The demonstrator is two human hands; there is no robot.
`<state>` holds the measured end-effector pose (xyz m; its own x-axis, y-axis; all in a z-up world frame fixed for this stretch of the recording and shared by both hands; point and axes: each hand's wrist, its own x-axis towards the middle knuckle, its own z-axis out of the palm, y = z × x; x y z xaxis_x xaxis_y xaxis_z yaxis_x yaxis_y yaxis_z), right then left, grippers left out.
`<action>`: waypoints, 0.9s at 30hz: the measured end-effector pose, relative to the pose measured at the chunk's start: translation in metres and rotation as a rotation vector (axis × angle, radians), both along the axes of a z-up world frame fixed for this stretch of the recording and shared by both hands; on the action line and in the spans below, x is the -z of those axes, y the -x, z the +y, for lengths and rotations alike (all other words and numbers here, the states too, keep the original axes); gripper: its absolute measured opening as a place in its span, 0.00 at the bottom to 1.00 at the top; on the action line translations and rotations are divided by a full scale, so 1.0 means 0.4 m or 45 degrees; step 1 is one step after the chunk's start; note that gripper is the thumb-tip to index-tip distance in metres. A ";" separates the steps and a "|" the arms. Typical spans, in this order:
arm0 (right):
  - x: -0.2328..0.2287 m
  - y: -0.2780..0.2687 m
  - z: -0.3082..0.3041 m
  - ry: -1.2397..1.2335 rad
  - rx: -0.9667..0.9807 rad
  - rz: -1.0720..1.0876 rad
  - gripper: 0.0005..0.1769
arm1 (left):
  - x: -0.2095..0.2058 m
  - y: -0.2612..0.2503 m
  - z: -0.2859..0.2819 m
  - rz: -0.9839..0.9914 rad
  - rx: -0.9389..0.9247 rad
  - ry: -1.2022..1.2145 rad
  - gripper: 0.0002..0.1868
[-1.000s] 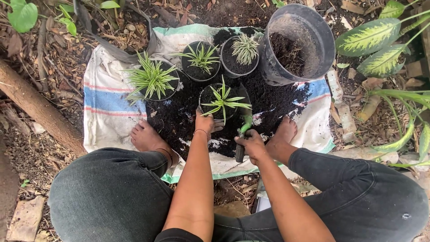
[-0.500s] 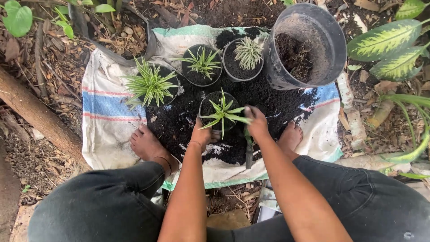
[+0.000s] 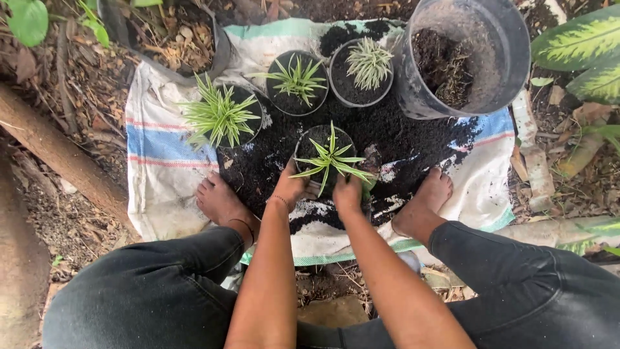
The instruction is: Cleaning out used plastic pots and arranging small plants for potting or storage in a nursery setting.
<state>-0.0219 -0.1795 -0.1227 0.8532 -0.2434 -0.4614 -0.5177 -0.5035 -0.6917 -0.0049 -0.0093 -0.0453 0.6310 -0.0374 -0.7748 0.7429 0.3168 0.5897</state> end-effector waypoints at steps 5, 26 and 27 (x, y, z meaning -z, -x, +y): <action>0.135 0.048 -0.039 0.616 -0.581 -0.388 0.29 | 0.028 0.009 -0.021 -0.014 -0.108 0.052 0.38; -0.117 0.059 -0.075 0.007 0.033 -0.017 0.20 | -0.020 -0.005 -0.027 0.085 -0.064 -0.287 0.42; -0.126 0.037 -0.087 0.000 0.102 0.039 0.28 | 0.028 -0.011 -0.030 0.057 -0.056 -0.396 0.46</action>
<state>-0.0366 -0.2144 -0.0722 0.8165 -0.3100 -0.4871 -0.5772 -0.4597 -0.6749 -0.0006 -0.0213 -0.0564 0.5920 0.2323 -0.7717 0.7596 0.1591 0.6306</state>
